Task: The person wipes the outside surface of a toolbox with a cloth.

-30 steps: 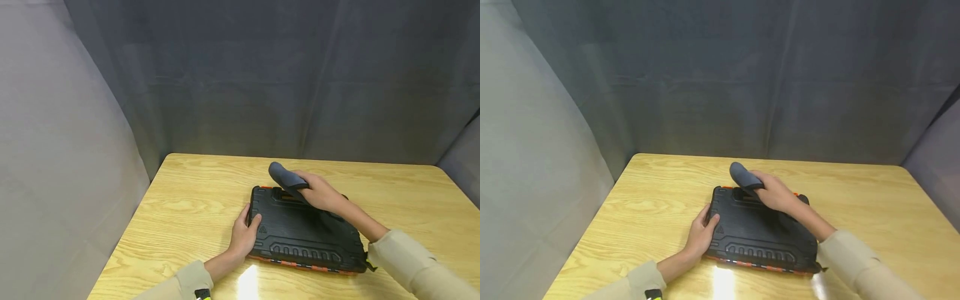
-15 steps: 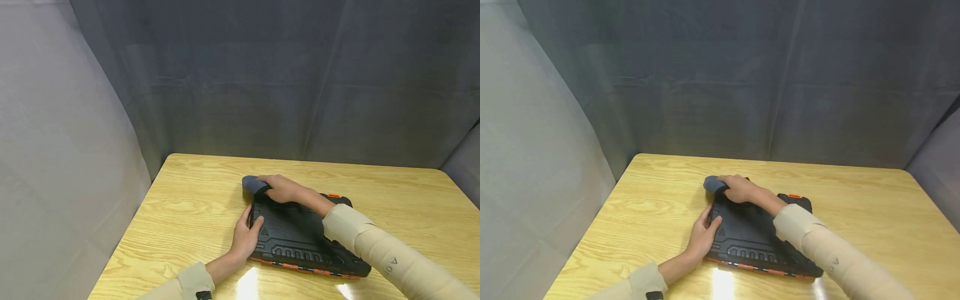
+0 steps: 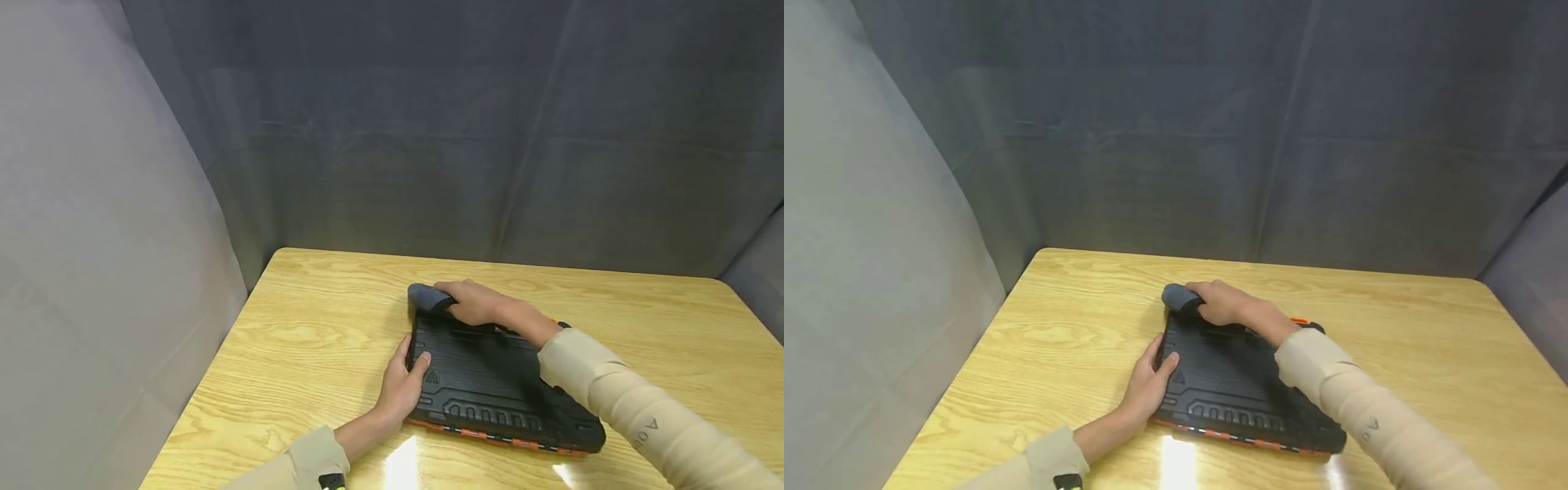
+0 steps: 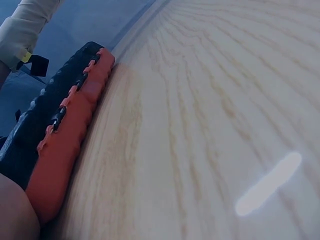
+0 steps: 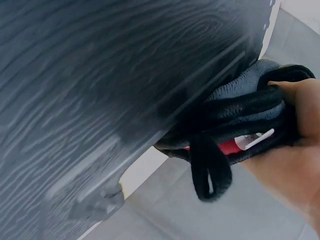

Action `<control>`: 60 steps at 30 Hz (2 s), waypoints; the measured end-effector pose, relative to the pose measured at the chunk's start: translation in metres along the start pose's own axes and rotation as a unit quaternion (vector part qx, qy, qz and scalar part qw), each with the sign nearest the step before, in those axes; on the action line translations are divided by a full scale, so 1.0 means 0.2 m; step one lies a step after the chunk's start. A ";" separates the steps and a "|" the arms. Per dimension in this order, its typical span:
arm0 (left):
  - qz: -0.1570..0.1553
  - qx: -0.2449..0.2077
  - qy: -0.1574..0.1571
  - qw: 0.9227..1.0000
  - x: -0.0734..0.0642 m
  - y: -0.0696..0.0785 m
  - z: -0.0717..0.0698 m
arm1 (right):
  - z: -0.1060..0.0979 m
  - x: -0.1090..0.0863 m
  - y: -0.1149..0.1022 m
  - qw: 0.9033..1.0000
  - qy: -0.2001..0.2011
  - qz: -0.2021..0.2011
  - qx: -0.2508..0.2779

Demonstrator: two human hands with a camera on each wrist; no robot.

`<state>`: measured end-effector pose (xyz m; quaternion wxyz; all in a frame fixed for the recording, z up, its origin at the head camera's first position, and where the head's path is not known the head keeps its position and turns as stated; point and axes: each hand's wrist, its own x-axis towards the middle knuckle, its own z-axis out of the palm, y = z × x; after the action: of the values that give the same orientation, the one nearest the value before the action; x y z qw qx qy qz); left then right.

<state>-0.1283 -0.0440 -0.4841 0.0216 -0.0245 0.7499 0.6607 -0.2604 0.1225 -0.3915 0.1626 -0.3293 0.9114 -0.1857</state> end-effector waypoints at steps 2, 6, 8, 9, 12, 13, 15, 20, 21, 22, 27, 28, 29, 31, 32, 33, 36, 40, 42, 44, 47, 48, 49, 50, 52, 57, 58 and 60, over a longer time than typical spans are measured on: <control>0.000 0.003 0.002 1.000 0.00 0.00 0.00 | -0.01 -0.02 0.02 1.000 -0.003 0.005 0.001; 0.000 0.019 0.010 1.000 0.00 0.01 0.00 | -0.02 -0.05 0.07 1.000 0.002 0.007 0.004; -0.002 0.024 0.012 1.000 0.00 0.01 0.00 | -0.03 -0.07 0.09 1.000 0.008 0.001 0.004; -0.003 0.024 0.011 1.000 0.00 0.01 -0.01 | -0.03 -0.08 0.11 1.000 0.011 0.000 0.003; -0.003 0.017 0.006 1.000 0.01 0.01 -0.01 | -0.03 -0.11 0.14 1.000 0.017 -0.007 0.006; -0.003 0.014 0.004 1.000 0.01 0.01 -0.01 | -0.03 -0.12 0.16 1.000 0.015 -0.006 0.008; -0.002 0.010 0.003 1.000 0.00 0.01 -0.01 | -0.04 -0.14 0.18 1.000 0.011 -0.002 0.015; -0.003 0.006 -0.003 1.000 0.00 0.01 -0.01 | -0.04 -0.19 0.21 1.000 -0.001 0.011 0.028; -0.003 0.006 -0.004 1.000 0.00 0.01 -0.01 | -0.05 -0.20 0.21 1.000 -0.002 0.011 0.028; -0.003 0.007 -0.004 1.000 0.00 0.01 -0.01 | -0.05 -0.20 0.21 1.000 -0.002 0.010 0.026; -0.003 0.010 -0.005 1.000 0.00 0.01 -0.01 | -0.06 -0.21 0.21 1.000 -0.010 0.010 0.011; -0.002 0.010 -0.005 1.000 0.00 0.01 -0.01 | -0.06 -0.21 0.21 1.000 -0.013 0.011 0.007; -0.002 0.008 -0.007 1.000 0.00 0.01 -0.02 | -0.06 -0.21 0.21 1.000 -0.017 0.014 0.003; -0.003 0.003 -0.010 1.000 -0.01 0.02 -0.02 | -0.07 -0.23 0.21 1.000 -0.023 0.018 -0.009; -0.004 0.000 -0.012 1.000 -0.01 0.02 -0.02 | -0.07 -0.23 0.21 0.999 -0.026 0.019 -0.016; -0.004 -0.003 -0.013 1.000 -0.01 0.02 -0.01 | -0.07 -0.24 0.22 0.999 -0.028 0.022 -0.025; -0.006 -0.009 -0.017 1.000 -0.01 0.03 -0.01 | -0.09 -0.27 0.23 0.998 -0.035 0.032 -0.047; -0.011 -0.008 -0.015 1.000 0.00 0.02 -0.01 | -0.12 -0.30 0.26 0.996 -0.041 0.047 -0.070; -0.012 -0.008 -0.014 1.000 0.00 0.02 -0.01 | -0.13 -0.32 0.28 0.995 -0.041 0.052 -0.080; -0.013 -0.008 -0.014 1.000 0.00 0.02 -0.01 | -0.15 -0.34 0.29 0.994 -0.041 0.057 -0.085; -0.011 -0.009 -0.014 1.000 0.00 0.02 -0.02 | -0.17 -0.36 0.31 0.994 -0.041 0.055 -0.090; -0.011 -0.009 -0.015 1.000 0.00 0.02 -0.02 | -0.17 -0.37 0.32 0.994 -0.041 0.053 -0.091; -0.012 -0.009 -0.015 1.000 0.00 0.02 -0.02 | -0.18 -0.37 0.33 0.993 -0.040 0.051 -0.095; -0.012 -0.010 -0.016 1.000 0.00 0.01 -0.02 | -0.19 -0.38 0.34 0.993 -0.038 0.048 -0.099; -0.010 -0.013 -0.018 1.000 0.01 0.01 -0.02 | -0.20 -0.40 0.37 0.993 -0.035 0.046 -0.106; -0.014 -0.020 -0.023 0.999 0.01 0.00 -0.03 | -0.21 -0.47 0.43 0.994 -0.027 0.044 -0.098; -0.016 -0.022 -0.024 0.999 0.01 0.00 -0.03 | -0.21 -0.49 0.44 0.994 -0.023 0.043 -0.093; -0.018 -0.022 -0.023 0.999 0.01 0.00 -0.03 | -0.22 -0.52 0.46 0.995 -0.020 0.048 -0.091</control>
<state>-0.1298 -0.0509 -0.4838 0.0498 -0.0232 0.7339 0.6770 -0.2526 0.2668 -0.3766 0.1589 -0.3026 0.9357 -0.0877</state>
